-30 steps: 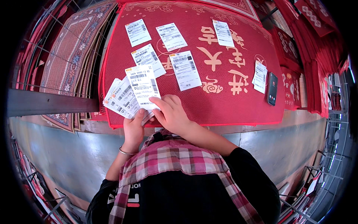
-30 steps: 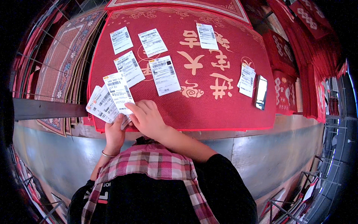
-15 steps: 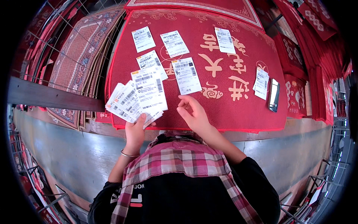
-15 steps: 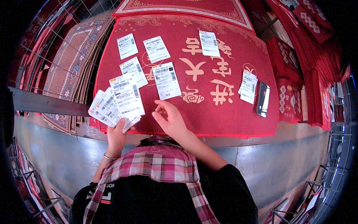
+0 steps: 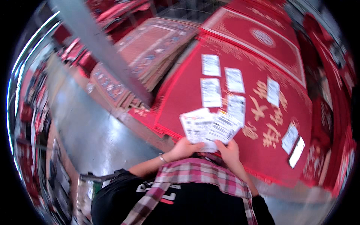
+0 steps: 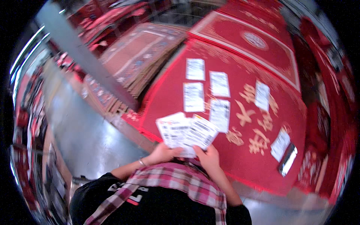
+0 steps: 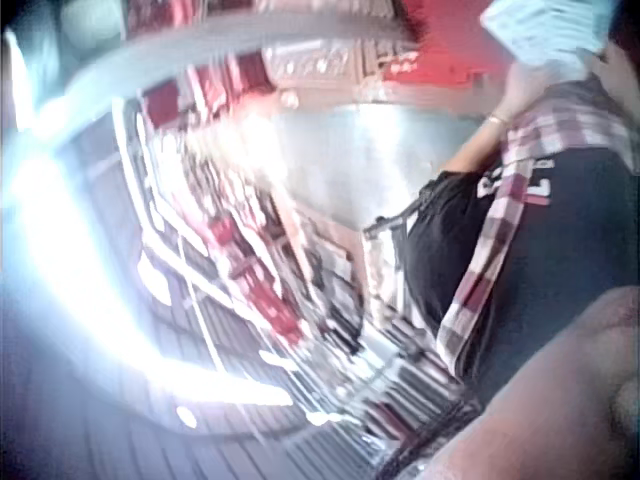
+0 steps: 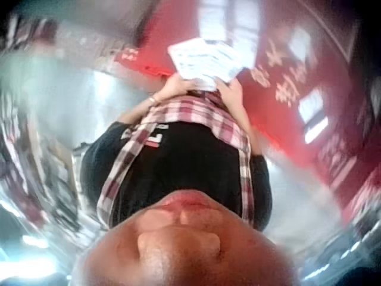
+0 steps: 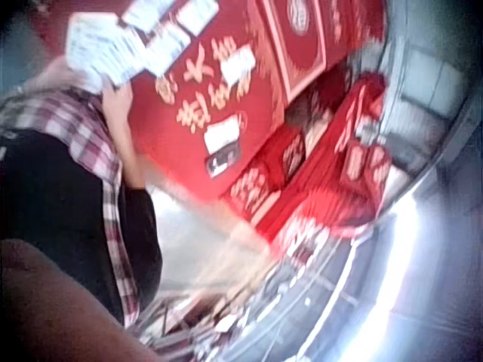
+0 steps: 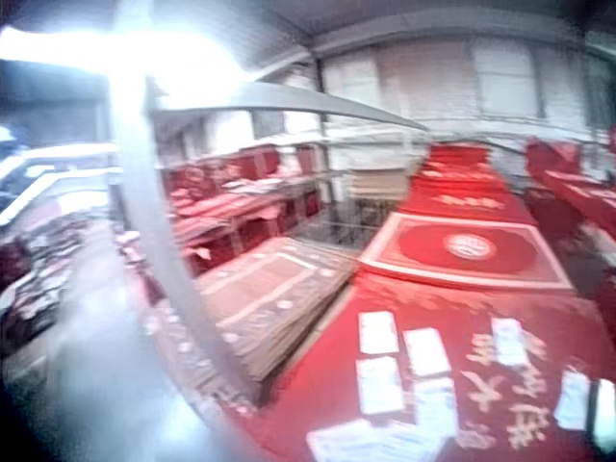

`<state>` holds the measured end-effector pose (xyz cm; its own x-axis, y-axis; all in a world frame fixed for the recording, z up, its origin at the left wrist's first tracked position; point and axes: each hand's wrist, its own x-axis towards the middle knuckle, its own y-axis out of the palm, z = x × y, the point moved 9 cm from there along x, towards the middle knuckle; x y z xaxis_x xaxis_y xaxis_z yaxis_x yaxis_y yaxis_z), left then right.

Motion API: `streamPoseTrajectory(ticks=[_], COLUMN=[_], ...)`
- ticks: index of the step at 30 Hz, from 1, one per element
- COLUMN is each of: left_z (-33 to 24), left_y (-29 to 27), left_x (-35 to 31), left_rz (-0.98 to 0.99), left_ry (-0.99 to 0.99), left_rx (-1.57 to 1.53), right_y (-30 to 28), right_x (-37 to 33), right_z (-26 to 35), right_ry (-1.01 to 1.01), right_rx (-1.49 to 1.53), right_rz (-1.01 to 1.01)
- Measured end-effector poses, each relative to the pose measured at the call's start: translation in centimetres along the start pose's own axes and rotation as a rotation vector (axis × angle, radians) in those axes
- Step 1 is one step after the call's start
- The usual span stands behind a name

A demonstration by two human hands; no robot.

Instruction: The person holds several shipping labels, places some onto stacks of red mats on a table, and then sorts through the remaining labels by hand.

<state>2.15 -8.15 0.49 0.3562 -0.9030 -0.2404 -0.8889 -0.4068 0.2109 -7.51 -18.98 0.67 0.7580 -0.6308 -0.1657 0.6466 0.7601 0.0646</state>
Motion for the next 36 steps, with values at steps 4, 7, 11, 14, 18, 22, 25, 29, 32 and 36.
streamPoseTrajectory(ticks=[4,7,11,14,18,22,25,29,32,36], left_z=[-1.0,-1.1,0.0,0.3,1.7,1.6,-0.2,0.1,0.3,2.0], left_y=[0.1,0.6,0.2,-1.0,0.1,2.0,4.8,9.7,12.6,13.2], left_x=[-0.4,0.7,1.2,2.1,2.5,3.1,3.8,4.3,4.3,4.5], left_rz=[0.025,0.023,-0.013,-0.071,-0.075,0.03,0.094,0.22,0.276,0.229], left_ry=[-0.039,0.003,-0.115,0.086,-0.011,-0.055,-0.028,-0.036,-0.061,-0.096], left_rx=[-0.067,-0.03,-0.065,0.041,-0.142,-0.005,0.028,-0.005,0.008,0.034], right_y=[0.4,-0.5,-0.9,-0.3,-2.2,-3.8,-5.4,-8.9,-10.7,-12.1], right_x=[-0.3,-0.4,0.2,1.1,-1.2,-2.8,-4.4,-6.6,-7.9,-8.6], right_z=[0.6,0.9,0.2,-0.1,2.6,1.4,1.6,1.3,1.1,0.7], right_ry=[-0.048,-0.03,0.011,-0.032,-0.119,-0.052,-0.11,-0.136,-0.119,-0.073], right_rx=[0.044,0.09,-0.112,-0.192,-0.121,0.049,0.017,0.055,0.124,0.152], right_rz=[-0.052,-0.064,-0.04,0.053,-0.018,-0.054,-0.173,-0.298,-0.343,-0.279])
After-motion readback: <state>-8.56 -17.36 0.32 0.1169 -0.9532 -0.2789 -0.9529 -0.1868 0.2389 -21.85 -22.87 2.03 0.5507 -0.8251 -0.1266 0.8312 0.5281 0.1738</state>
